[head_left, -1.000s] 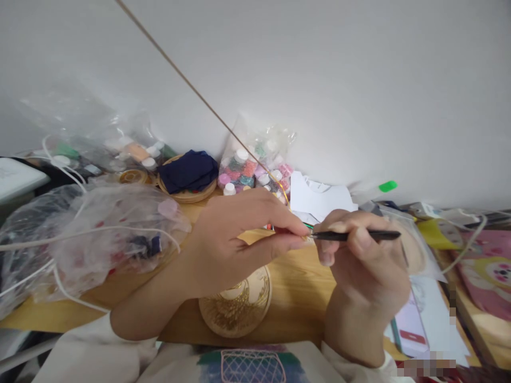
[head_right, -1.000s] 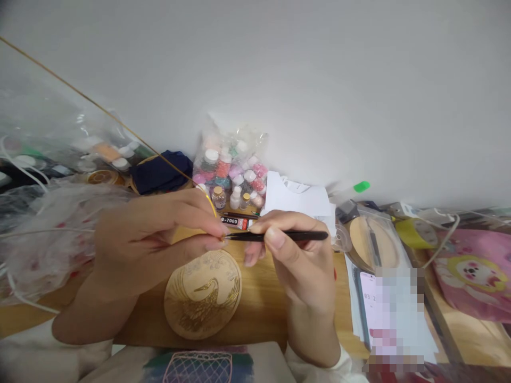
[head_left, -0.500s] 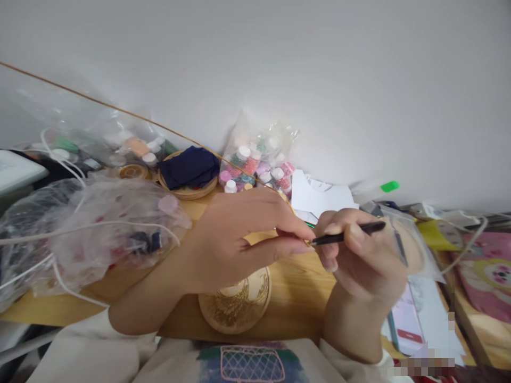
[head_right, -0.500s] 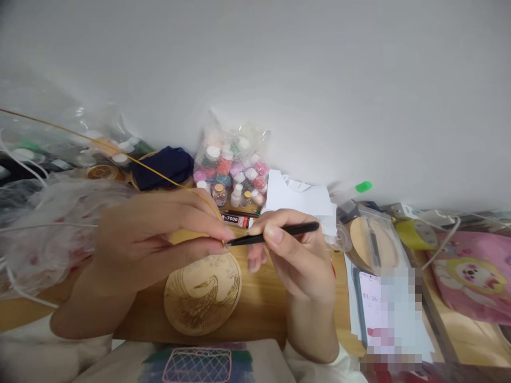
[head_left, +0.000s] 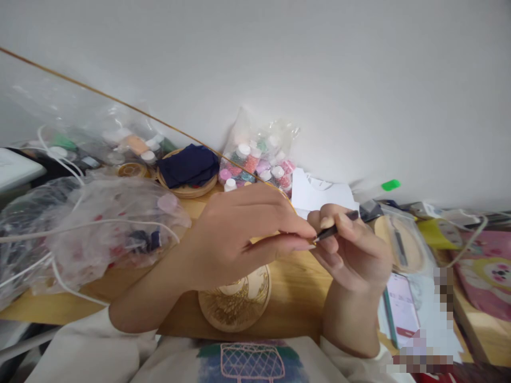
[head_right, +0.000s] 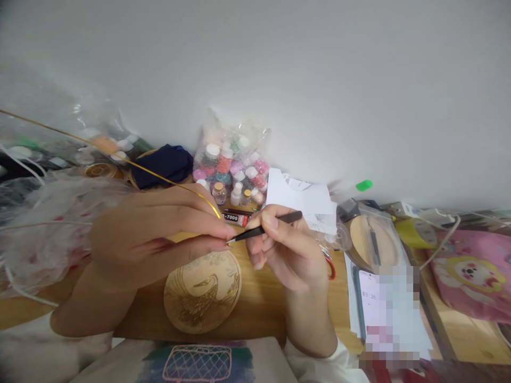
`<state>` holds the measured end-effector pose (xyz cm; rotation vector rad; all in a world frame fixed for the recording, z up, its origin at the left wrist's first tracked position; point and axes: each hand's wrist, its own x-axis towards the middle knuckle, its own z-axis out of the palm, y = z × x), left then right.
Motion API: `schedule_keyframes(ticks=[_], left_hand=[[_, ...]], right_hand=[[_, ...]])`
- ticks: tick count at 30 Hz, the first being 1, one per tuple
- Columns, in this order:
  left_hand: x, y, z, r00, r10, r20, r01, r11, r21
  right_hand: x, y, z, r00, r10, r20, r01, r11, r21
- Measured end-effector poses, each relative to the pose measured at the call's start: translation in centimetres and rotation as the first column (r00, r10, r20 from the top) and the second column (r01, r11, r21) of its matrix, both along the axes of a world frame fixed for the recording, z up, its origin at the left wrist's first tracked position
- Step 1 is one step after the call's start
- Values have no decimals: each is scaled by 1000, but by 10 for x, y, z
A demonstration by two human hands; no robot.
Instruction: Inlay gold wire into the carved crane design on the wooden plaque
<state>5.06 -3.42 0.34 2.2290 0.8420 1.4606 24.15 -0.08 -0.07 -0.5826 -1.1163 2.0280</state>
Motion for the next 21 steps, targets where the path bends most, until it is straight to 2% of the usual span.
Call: schedule_keyframes(ticks=[3, 6, 9, 11, 13, 15, 17, 21], left_hand=[[2, 0, 0, 998, 57, 27, -57, 998, 16], [3, 0, -2, 990, 132, 54, -134, 990, 35], [4, 0, -5, 986, 133, 101, -136, 990, 27], [4, -1, -6, 981, 121, 150, -116, 992, -43], [4, -2, -6, 968, 94, 232, -67, 990, -122], [4, -3, -4, 946, 55, 320, 7, 982, -191], [4, -3, -2, 918, 17, 397, 88, 965, -246], [4, -3, 2, 872, -19, 489, 229, 899, -373]], right_hand=[[1, 3, -3, 1000, 17, -17, -17, 999, 49], [4, 7, -5, 1000, -20, -13, 21, 995, 94], [6, 10, -5, 997, -82, 2, 80, 984, 160], [7, 9, -6, 985, -173, -12, 170, 950, 264], [8, 6, -7, 957, -285, -54, 281, 861, 424], [10, 1, -7, 923, -374, -92, 354, 732, 583], [14, -5, -5, 903, -422, -79, 349, 614, 707], [21, -13, 1, 885, -466, -1, 234, 441, 866]])
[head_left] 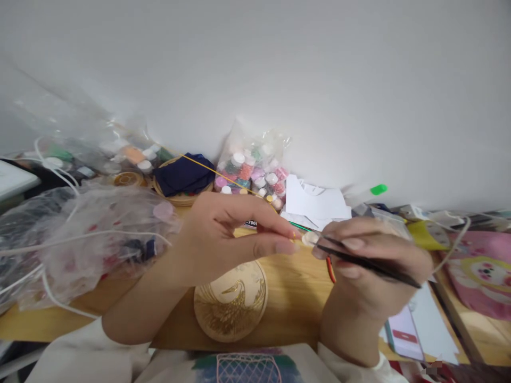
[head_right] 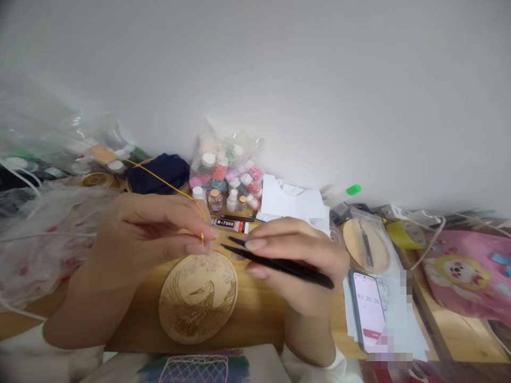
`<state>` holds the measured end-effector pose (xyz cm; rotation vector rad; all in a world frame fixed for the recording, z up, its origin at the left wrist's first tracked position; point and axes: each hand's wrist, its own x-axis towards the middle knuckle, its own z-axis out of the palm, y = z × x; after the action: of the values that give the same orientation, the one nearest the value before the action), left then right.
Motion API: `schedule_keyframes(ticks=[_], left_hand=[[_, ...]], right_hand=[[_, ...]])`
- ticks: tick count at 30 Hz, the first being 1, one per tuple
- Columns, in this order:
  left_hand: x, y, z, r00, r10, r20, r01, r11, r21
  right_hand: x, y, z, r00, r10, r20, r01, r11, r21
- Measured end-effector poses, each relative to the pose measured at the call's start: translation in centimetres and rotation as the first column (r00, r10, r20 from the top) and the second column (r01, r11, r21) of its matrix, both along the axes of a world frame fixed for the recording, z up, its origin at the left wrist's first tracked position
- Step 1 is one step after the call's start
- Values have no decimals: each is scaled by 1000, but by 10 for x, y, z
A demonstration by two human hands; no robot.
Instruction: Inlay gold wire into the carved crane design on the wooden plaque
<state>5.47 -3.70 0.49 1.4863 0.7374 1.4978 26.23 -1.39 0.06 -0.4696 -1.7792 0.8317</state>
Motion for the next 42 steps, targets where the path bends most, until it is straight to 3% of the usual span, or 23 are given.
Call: schedule_keyframes(ticks=[5, 13, 19, 24, 28, 36, 39, 42], left_hand=[[1, -1, 1, 992, -111, 65, 117, 988, -103], [2, 1, 0, 963, -242, 115, 261, 943, -206], [5, 1, -2, 918, -321, 231, 374, 897, -238], [7, 0, -3, 880, -366, 302, 453, 837, -306], [7, 0, -3, 867, -372, 331, 477, 813, -335], [11, -3, -2, 863, -361, 352, 478, 809, -341], [11, -5, -2, 911, -311, 272, 388, 870, -303], [10, -7, 0, 980, -183, 73, 195, 959, -208]], right_hand=[[-5, -4, 1, 997, -74, 8, 69, 967, 245], [-5, 4, -4, 997, -41, 61, 10, 902, 432], [-2, 4, 0, 998, 6, 62, -33, 896, 443], [-4, -2, 5, 991, -100, 89, 47, 883, 466], [-5, -2, 6, 993, -100, 61, 55, 857, 512], [3, -11, 0, 973, -215, 85, 165, 903, 397], [0, -14, -3, 973, -221, 60, 191, 929, 318], [0, -12, -4, 988, -150, 47, 145, 986, 80]])
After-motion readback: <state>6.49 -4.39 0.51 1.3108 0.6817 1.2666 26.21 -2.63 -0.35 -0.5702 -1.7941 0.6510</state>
